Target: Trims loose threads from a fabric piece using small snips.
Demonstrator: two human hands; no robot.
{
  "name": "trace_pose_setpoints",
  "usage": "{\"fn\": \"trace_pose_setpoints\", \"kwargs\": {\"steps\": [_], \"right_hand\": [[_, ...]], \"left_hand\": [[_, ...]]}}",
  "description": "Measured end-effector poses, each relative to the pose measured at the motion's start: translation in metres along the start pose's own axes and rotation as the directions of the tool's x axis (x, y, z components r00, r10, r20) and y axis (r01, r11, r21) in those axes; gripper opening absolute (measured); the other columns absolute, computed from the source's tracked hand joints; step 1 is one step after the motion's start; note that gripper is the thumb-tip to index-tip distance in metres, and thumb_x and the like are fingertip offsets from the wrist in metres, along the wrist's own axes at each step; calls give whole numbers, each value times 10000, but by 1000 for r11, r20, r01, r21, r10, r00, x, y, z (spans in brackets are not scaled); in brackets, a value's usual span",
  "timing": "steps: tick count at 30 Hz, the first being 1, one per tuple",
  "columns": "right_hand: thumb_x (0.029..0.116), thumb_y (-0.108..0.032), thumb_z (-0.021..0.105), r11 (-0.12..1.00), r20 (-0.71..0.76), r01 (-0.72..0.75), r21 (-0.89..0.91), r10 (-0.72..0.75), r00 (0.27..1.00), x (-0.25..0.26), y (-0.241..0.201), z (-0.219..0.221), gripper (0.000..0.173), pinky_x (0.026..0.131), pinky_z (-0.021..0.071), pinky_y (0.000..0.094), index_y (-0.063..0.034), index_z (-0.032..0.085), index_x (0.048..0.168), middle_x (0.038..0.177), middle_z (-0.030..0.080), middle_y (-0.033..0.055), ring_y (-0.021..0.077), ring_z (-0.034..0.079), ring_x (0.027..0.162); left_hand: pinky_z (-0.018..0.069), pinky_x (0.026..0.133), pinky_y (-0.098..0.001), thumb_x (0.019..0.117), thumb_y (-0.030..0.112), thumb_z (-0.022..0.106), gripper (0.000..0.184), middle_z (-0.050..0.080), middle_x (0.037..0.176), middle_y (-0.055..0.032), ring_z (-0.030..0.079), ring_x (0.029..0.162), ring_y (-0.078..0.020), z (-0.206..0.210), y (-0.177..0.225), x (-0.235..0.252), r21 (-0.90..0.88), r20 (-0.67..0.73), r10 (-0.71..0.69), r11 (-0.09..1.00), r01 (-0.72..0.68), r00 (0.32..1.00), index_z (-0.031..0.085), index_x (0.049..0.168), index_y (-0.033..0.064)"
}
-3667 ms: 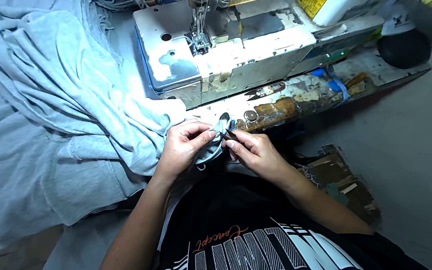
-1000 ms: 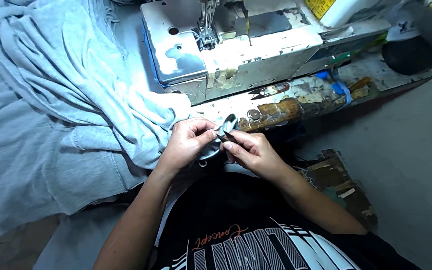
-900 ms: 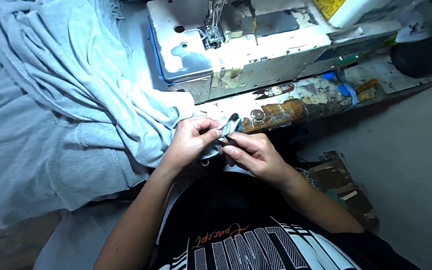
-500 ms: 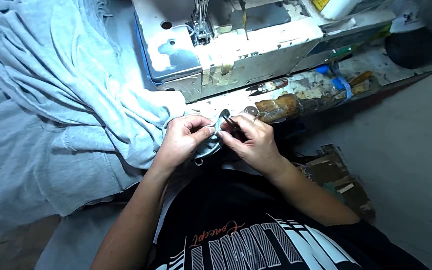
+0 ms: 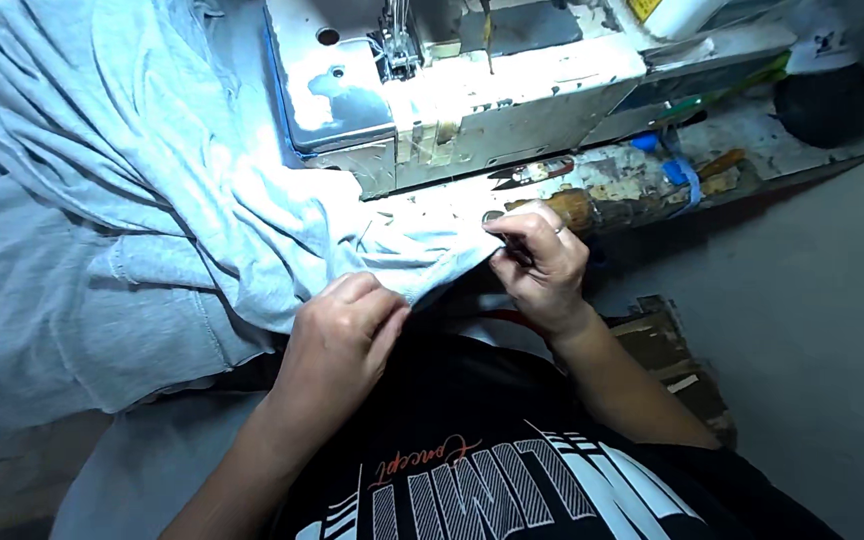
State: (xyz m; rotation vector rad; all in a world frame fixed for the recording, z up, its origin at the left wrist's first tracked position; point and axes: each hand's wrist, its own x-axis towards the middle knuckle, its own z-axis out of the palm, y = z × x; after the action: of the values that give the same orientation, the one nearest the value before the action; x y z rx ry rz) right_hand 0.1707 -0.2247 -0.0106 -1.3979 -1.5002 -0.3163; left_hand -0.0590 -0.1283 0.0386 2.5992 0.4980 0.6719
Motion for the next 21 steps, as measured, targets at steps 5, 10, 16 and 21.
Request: {"fn": "trace_pose_setpoints", "kwargs": {"steps": [5,10,16,21], "right_hand": [[876,-53,696,991,-28,-66,116,69,997,-8,-1,3,164,808,517,170,29,664,1015,1037,618,153,106,620,925],[850,-34,711,990,-43,-26,135,32,999,-5,-8,5,171,833,561,215,30,664,1001,999,691,155,142,684,959],[853,-21,698,990,-56,-36,136,44,997,-3,-4,9,131,815,547,204,29,658,967,975,679,158,135,671,926],[848,-41,708,992,-56,-8,124,15,998,3,-14,11,141,811,535,206,11,654,968,965,660,137,136,653,933]], "left_hand": [[495,683,-177,971,185,596,206,644,788,4,605,748,-56,1,17,6,-46,-60,20,999,-22,998,760,918,72],[513,629,-307,953,180,602,195,627,765,-46,626,714,-176,14,17,22,95,-55,49,995,-44,997,742,913,50],[440,630,-78,988,180,608,173,590,778,80,539,714,65,-18,12,-2,-476,120,-54,873,105,991,712,879,95],[439,610,-88,928,135,618,135,570,747,82,533,690,57,-6,15,5,-484,23,-105,869,102,994,680,813,103]]}}
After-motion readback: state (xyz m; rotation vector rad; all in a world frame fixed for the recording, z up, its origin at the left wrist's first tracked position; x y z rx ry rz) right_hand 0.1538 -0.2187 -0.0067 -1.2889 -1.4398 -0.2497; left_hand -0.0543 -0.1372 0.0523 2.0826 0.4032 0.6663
